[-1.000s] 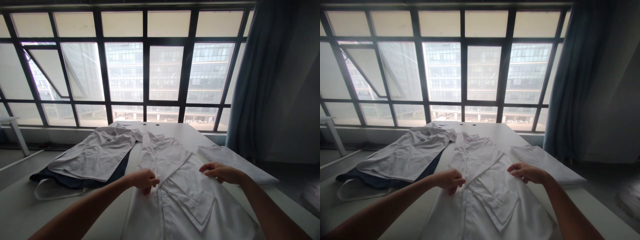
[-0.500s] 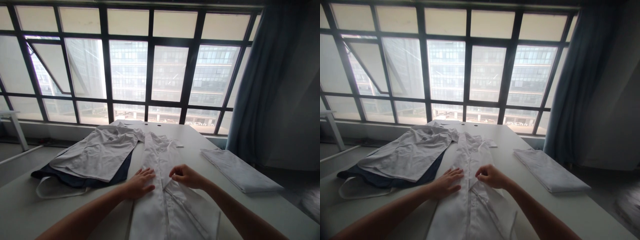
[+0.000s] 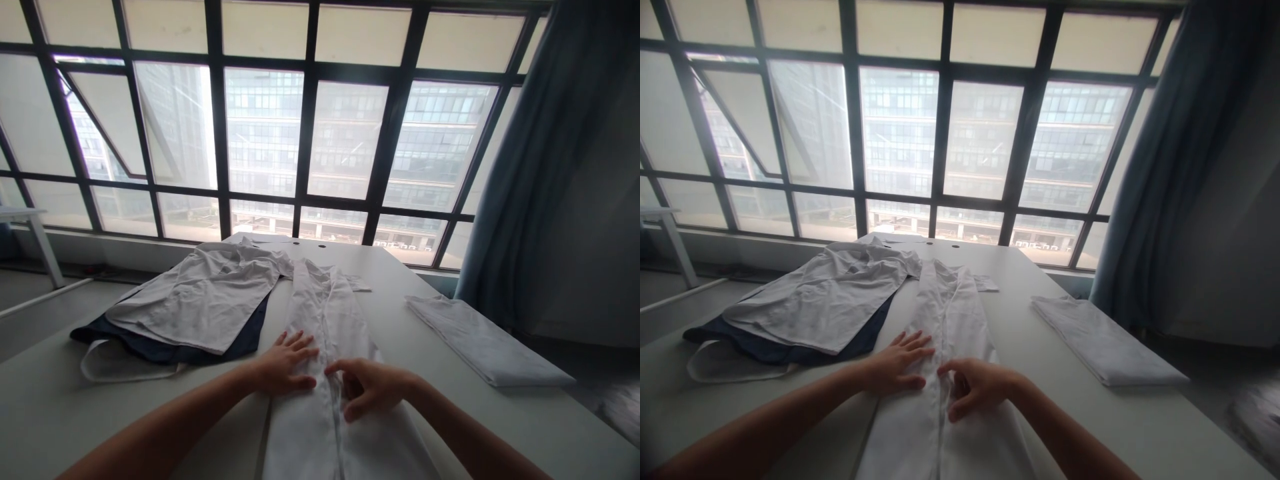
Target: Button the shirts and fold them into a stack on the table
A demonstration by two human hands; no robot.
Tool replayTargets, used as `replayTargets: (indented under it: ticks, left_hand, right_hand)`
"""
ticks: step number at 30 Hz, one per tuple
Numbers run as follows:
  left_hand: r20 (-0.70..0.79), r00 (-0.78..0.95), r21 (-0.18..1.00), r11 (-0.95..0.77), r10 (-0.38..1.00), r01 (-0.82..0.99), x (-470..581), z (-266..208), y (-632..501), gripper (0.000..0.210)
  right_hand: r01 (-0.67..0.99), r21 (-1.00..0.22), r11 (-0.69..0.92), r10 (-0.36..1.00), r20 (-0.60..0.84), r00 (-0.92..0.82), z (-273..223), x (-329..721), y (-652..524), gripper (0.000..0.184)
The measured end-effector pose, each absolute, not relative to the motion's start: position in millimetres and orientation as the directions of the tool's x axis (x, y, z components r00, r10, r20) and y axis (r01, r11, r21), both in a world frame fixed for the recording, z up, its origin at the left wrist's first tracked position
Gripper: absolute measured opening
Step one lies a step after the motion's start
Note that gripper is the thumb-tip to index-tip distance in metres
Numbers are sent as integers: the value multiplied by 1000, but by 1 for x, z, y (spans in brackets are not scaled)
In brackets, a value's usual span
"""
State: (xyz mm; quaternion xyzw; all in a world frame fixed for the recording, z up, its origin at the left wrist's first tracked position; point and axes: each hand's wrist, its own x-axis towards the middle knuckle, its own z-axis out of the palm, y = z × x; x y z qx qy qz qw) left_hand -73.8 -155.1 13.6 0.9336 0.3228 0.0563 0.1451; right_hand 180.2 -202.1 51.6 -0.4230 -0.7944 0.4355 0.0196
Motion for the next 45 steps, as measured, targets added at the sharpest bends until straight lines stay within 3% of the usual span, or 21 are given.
replayTargets:
  ticks: [3,6,10,12,14,17,20,22,25,30,34,39,42,45]
  left_hand:
    - [-18,814,280,-779,580,561,-72,18,-164,81]
    - [-20,827,257,-797,562,547,-69,18,-171,81]
    - [-27,831,243,-803,556,545,-66,17,-178,80]
    - [-40,831,235,-803,554,547,-65,18,-182,80]
    - [-55,837,236,-807,545,541,-66,21,-186,84]
    - [-19,886,292,-845,464,449,-68,31,-182,83]
    - [47,924,410,-851,380,329,-71,42,-156,47]
    - [122,894,421,-838,431,346,-71,43,-125,40]
    - [242,790,276,-820,563,500,-65,32,-68,47]
    - [123,698,156,-709,705,688,-45,0,22,74]
    - [72,631,169,-633,773,756,-32,-12,73,82]
    - [31,522,146,-520,852,841,-24,0,104,74]
    - [110,454,134,-466,884,875,-12,19,105,60]
    - [199,403,131,-432,893,892,13,36,97,51]
  right_hand:
    - [727,-599,334,744,-307,-594,50,176,-209,113]
    - [770,-494,405,782,-250,-571,49,172,-213,123]
    - [718,-518,465,737,-224,-638,50,173,-214,126]
    - [691,-562,454,720,-226,-656,52,174,-213,109]
    - [691,-559,458,756,-164,-634,55,174,-213,76]
    - [712,-429,556,803,57,-593,58,173,-212,35]
    - [666,-328,670,737,182,-652,54,172,-209,39]
    - [610,-302,732,676,214,-705,48,171,-208,60]
    - [550,-315,774,620,201,-758,41,172,-212,74]
    - [516,-310,798,581,169,-796,26,178,-212,65]
    - [520,-97,848,529,200,-825,-8,183,-190,47]
    - [516,113,849,469,287,-835,-40,183,-171,38]
    - [517,90,851,478,274,-835,-34,183,-175,39]
    - [519,-24,854,510,234,-828,-18,184,-184,45]
